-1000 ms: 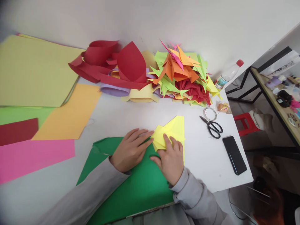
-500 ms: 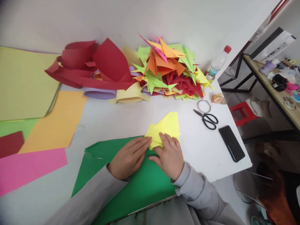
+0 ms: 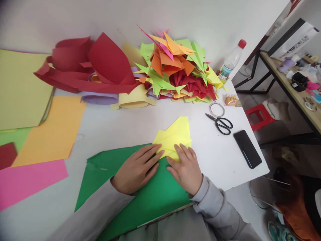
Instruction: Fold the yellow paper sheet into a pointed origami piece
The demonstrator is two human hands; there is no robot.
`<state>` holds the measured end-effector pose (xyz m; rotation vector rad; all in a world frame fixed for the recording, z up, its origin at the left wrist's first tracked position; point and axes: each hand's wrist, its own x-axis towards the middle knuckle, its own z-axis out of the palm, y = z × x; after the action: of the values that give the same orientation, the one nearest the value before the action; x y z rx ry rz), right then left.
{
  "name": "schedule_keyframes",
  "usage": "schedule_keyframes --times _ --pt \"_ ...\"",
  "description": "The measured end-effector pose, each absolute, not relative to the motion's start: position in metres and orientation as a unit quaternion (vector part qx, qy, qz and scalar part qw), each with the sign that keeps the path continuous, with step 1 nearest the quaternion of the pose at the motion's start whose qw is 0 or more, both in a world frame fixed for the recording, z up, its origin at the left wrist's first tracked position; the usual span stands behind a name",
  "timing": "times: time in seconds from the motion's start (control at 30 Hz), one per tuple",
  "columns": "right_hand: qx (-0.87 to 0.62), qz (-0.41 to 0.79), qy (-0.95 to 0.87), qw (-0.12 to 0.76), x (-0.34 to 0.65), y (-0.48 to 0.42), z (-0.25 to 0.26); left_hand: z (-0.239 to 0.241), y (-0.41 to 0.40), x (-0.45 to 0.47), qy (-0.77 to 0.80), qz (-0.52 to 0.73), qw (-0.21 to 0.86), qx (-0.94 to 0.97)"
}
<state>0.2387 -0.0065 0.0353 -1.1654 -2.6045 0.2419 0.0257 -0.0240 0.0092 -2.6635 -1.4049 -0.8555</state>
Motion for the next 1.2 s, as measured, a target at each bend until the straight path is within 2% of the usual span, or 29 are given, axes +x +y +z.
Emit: schedule_keyframes --times 0.17,0.6,0.77,0.9,1.2 --pt "-0.403 0.098 -0.898 0.146 0.241 -0.005 0.034 0.009 -0.028 0.027 -0.459 -0.229 0.005 -0.858" --pt "-0.406 0.094 -0.898 0.139 0.242 -0.006 0.032 0.006 -0.028 0.025 -0.461 -0.234 -0.023 -0.856" --pt "-0.402 0.072 -0.903 0.135 0.236 -0.006 0.037 0.006 -0.028 0.025 -0.470 -0.235 -0.033 -0.850" --pt "-0.416 0.046 -0.903 0.094 0.227 -0.008 0.041 0.005 -0.028 0.025 -0.473 -0.241 -0.044 -0.846" --pt "-0.404 -0.007 -0.911 0.084 0.220 -0.012 0.039 0.008 -0.030 0.022 -0.499 -0.277 0.003 -0.821"
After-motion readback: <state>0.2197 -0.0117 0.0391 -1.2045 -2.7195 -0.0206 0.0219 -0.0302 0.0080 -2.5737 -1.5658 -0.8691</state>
